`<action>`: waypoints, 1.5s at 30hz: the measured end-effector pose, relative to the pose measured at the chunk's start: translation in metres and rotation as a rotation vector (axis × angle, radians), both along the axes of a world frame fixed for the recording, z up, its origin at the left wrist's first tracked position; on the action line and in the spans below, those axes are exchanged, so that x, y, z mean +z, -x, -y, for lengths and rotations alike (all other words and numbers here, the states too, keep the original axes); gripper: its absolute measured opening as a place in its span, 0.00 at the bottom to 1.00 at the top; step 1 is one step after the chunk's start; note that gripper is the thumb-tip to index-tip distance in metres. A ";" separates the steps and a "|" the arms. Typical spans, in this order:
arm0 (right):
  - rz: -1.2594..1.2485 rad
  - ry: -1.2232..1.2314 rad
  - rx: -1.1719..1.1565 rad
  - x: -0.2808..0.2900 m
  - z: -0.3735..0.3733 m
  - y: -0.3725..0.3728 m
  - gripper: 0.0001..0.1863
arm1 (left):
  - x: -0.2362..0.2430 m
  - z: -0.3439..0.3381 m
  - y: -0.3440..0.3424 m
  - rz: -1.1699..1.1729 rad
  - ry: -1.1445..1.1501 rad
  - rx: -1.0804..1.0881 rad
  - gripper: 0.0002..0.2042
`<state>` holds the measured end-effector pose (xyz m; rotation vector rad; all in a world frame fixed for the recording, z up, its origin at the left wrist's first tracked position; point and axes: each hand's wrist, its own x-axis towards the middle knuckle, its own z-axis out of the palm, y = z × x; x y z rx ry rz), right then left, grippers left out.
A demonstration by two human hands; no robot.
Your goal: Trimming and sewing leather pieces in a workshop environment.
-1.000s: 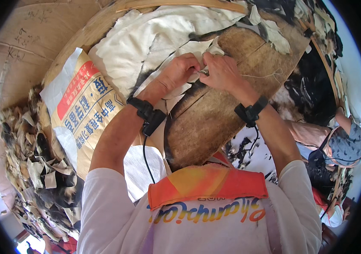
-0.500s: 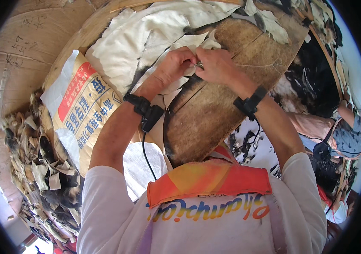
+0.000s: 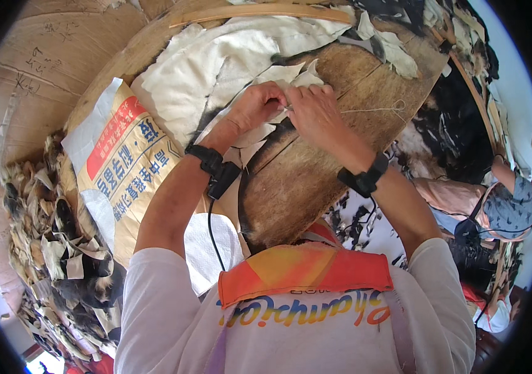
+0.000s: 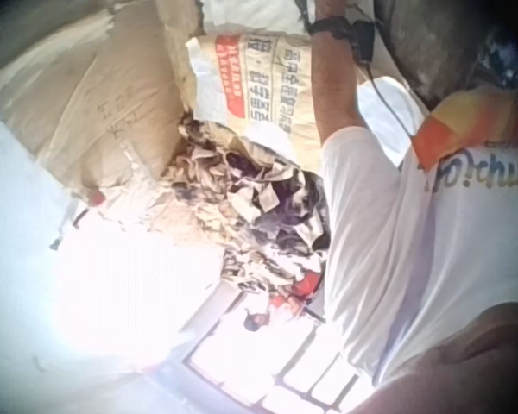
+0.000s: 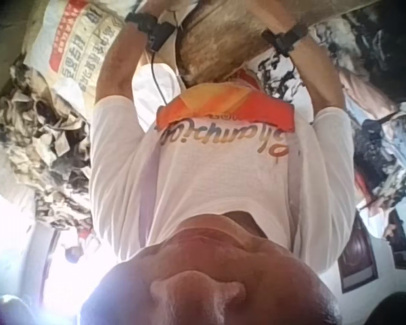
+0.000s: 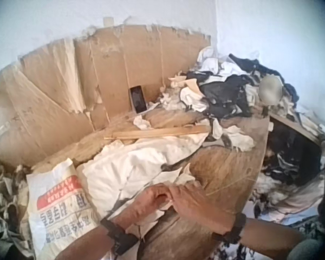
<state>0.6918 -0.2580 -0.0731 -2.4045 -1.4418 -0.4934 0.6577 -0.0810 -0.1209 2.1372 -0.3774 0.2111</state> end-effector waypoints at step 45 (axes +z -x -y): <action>-0.925 -0.210 -0.263 0.023 0.151 0.009 0.13 | 0.007 -0.002 0.003 -0.162 0.152 -0.025 0.05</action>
